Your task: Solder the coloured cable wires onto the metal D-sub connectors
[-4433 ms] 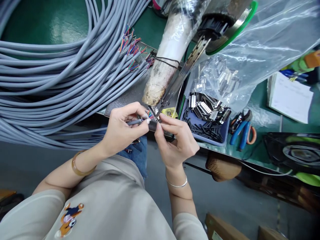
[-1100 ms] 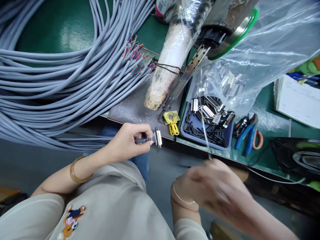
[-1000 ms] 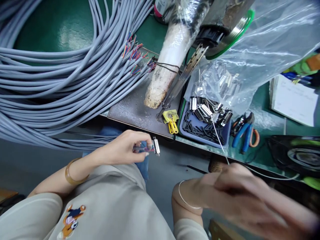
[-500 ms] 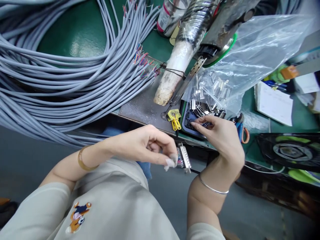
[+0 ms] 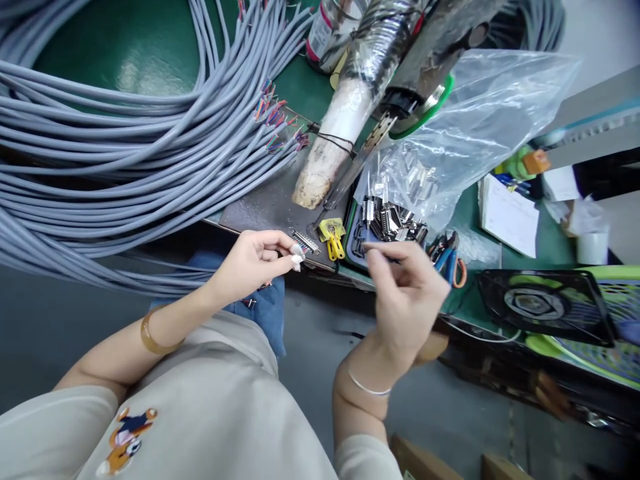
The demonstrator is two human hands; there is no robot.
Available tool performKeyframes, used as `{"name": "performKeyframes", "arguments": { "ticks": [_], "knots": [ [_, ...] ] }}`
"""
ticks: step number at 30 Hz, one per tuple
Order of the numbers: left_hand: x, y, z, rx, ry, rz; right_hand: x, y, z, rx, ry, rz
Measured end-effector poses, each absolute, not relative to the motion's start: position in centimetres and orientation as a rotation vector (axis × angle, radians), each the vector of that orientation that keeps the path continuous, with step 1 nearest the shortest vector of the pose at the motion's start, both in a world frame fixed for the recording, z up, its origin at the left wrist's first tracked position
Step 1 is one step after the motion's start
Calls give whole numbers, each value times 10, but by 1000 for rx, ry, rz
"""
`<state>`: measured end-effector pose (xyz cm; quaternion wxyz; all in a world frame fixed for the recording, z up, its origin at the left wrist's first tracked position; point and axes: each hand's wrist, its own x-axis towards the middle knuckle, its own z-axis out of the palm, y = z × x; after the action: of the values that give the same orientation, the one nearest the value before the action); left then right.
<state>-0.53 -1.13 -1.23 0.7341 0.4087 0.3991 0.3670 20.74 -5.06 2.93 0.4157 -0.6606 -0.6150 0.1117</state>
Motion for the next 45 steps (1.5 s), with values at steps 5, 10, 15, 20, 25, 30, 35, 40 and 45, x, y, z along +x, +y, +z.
{"name": "performKeyframes", "arguments": {
  "ticks": [5, 10, 15, 20, 25, 30, 35, 40, 45],
  "knots": [
    [-4, -14, -11, 1069, 907, 826, 183, -59, 20, -1525, -1618, 607],
    [-4, -14, -5, 1145, 937, 791, 181, -54, 14, -1519, -1616, 645],
    [-3, -14, -3, 1234, 941, 778, 182, -53, 19, -1495, -1702, 617],
    [-4, -15, -5, 1255, 910, 805, 177, -54, 18, -1480, -1852, 507],
    [-7, -17, -8, 1143, 753, 834, 164, -54, 6, -1486, -2017, 156],
    [-12, -18, -6, 1111, 797, 819, 168, -62, 8, -1438, -1686, 290],
    [-13, -17, -9, 1112, 901, 876, 175, -66, 7, -1342, -1394, 249],
    [-8, -14, -9, 1133, 948, 960, 172, -60, -7, -1375, -1650, 271],
    [-2, -8, -11, 1132, 1003, 1024, 166, -52, -15, -1335, -1696, 239]
  ]
}}
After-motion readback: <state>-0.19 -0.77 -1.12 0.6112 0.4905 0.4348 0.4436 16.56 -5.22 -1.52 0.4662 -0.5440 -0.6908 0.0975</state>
